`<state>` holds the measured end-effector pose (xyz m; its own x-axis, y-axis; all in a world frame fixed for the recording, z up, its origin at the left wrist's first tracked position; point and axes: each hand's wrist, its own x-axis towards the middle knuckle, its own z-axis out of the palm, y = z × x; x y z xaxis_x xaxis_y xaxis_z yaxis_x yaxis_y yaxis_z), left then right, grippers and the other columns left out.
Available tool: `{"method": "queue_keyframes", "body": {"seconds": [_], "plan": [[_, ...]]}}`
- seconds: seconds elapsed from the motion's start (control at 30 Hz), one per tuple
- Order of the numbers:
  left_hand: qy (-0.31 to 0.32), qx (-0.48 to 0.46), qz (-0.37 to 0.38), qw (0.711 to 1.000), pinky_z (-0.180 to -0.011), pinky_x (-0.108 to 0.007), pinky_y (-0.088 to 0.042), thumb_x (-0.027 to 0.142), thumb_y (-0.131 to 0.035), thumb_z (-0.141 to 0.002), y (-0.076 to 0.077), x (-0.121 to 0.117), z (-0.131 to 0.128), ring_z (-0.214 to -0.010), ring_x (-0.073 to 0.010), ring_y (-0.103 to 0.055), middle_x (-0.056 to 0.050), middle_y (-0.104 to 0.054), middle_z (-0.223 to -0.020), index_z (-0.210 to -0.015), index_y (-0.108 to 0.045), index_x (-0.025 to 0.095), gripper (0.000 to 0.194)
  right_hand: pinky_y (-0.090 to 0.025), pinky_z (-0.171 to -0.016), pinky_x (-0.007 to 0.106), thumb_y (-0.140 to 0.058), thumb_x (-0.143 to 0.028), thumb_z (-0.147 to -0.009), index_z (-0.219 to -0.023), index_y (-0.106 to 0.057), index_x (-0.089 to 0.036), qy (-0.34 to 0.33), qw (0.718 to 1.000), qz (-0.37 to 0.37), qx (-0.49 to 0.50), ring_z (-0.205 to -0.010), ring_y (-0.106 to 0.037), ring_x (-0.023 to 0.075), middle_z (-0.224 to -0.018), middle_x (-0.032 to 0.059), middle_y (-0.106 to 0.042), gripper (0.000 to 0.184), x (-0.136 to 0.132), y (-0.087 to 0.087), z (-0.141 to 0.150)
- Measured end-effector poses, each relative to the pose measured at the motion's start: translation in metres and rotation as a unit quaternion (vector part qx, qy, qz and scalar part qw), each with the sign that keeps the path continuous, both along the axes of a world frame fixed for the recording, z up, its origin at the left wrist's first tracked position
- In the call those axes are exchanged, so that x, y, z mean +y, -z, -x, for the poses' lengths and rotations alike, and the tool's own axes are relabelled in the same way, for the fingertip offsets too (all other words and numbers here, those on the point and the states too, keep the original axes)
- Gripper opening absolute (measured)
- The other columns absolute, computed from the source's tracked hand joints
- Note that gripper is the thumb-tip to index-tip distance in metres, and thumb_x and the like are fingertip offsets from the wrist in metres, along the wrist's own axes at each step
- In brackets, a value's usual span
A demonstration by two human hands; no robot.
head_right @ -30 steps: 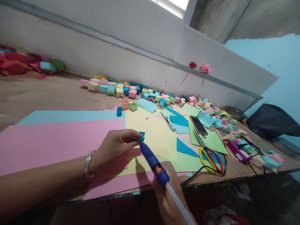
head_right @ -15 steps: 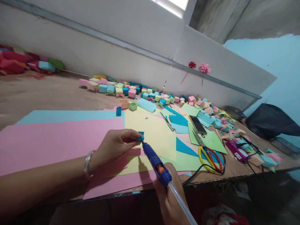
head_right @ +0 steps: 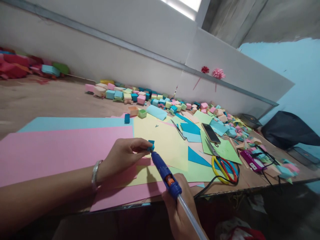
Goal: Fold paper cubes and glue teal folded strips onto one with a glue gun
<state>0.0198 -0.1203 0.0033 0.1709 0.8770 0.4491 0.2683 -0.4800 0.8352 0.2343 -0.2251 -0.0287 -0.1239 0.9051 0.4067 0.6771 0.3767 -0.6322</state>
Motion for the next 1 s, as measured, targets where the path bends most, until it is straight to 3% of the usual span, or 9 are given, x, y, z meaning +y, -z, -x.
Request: {"method": "queue_keyframes", "body": {"seconds": [0.6, 0.83, 1.0], "plan": [[-0.006, 0.016, 0.024, 1.0, -0.069, -0.025, -0.059, 0.011, -0.07, -0.07, -0.006, 0.0, -0.001, -0.068, -0.0152, -0.071, 0.001, -0.076, -0.076, -0.079, -0.073, 0.02, 0.013, -0.053, -0.066, 0.027, -0.045, -0.04, -0.097, -0.096, -0.058, -0.024, -0.004, 1.0, 0.0, -0.016, -0.082, -0.063, 0.0206, -0.092, 0.0041, -0.065, 0.021, 0.0, -0.003, -0.005], [0.013, 0.018, 0.031, 0.999, -0.069, -0.025, -0.059, 0.015, -0.069, -0.072, -0.007, -0.001, -0.001, -0.069, -0.0153, -0.07, 0.0, -0.076, -0.077, -0.079, -0.072, 0.019, 0.009, -0.05, -0.062, 0.025, -0.043, -0.042, -0.098, -0.09, -0.055, -0.023, -0.017, 1.0, -0.018, 0.016, -0.07, -0.06, 0.0167, -0.08, 0.0011, -0.062, 0.024, 0.001, -0.011, 0.004], [0.01, 0.004, 0.043, 0.999, -0.069, -0.025, -0.059, 0.015, -0.069, -0.071, -0.007, -0.001, -0.002, -0.069, -0.0155, -0.07, -0.001, -0.076, -0.076, -0.078, -0.072, 0.018, 0.008, -0.052, -0.065, 0.026, -0.044, -0.04, -0.098, -0.091, -0.055, -0.023, -0.005, 1.0, -0.005, -0.011, -0.078, -0.061, 0.0182, -0.088, 0.003, -0.063, 0.021, 0.0, -0.007, -0.003]]}}
